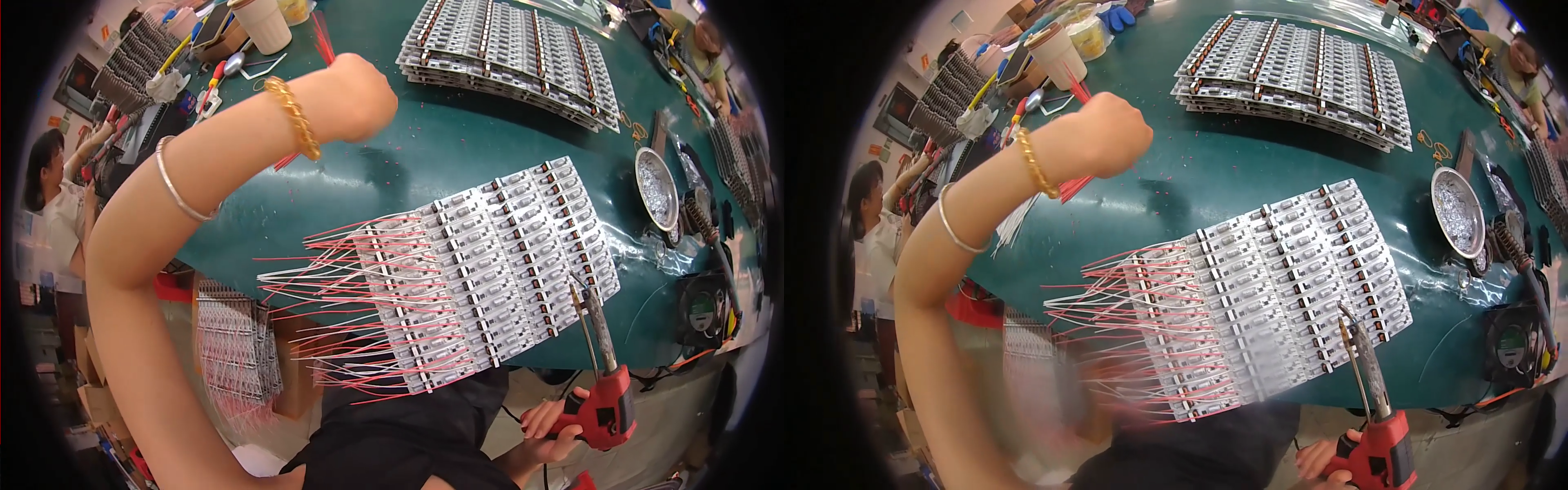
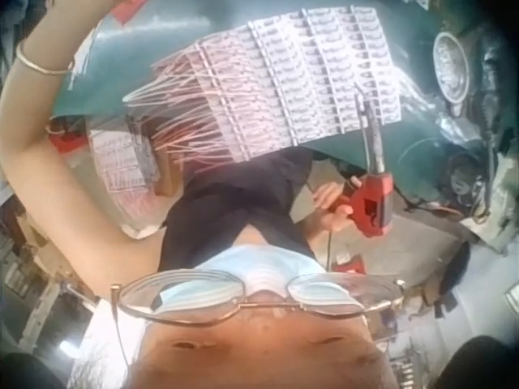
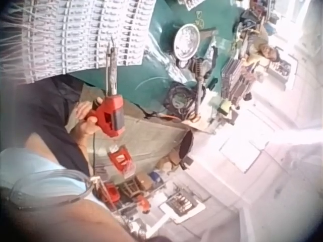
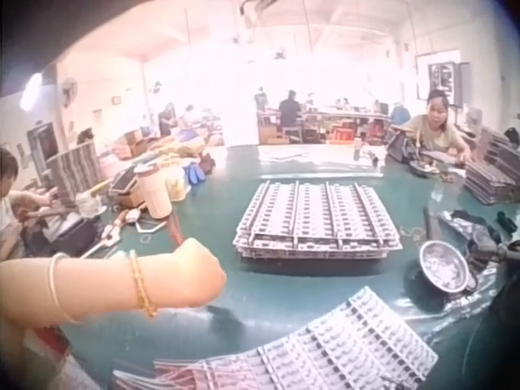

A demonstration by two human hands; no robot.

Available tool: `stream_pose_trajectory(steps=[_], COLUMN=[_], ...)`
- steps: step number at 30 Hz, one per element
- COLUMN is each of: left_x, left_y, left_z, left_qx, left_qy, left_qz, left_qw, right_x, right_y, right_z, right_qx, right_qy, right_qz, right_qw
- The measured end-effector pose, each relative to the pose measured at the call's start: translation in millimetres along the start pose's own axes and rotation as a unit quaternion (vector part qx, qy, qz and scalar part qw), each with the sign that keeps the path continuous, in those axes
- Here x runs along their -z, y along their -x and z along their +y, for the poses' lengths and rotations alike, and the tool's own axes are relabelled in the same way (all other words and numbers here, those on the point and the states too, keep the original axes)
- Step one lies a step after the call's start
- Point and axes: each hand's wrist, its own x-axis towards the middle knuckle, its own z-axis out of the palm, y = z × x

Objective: The person solders wires onto an electronic board using a soldering iron, repeatedly picking up red and white wires and attaching them to connection points across the board.

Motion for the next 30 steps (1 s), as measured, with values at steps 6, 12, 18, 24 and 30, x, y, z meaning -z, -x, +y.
stream_pose_trajectory(steps=[6, 12, 18, 24, 30], left_x=[1.9, -5.3, -34.6, -45.6, -35.0], left_y=[-5.5, -9.4, 6.0, 13.5, -2.1], left_z=[15.9, 8.1, 2.6, 65.1, 100.9], left_qx=[-0.003, 0.016, -0.064, -0.084, -0.006], left_qy=[-0.023, 0.005, 0.392, 0.713, 0.722], left_qz=[-0.08, -0.065, 0.181, 0.145, 0.266], left_qw=[0.996, 0.998, 0.9, 0.68, 0.639], right_x=[3.4, 1.6, -9.7, -28.1, -35.5], right_y=[0.0, -0.7, -15.9, -46.0, -66.2], right_z=[1.9, 0.6, -5.6, -15.8, -21.6], right_qx=[0.003, 0.003, 0.024, 0.01, 0.017], right_qy=[0.008, 0.028, 0.108, 0.179, 0.173], right_qz=[-0.006, 0.014, 0.007, -0.005, -0.036], right_qw=[1.0, 1.0, 0.994, 0.984, 0.984])
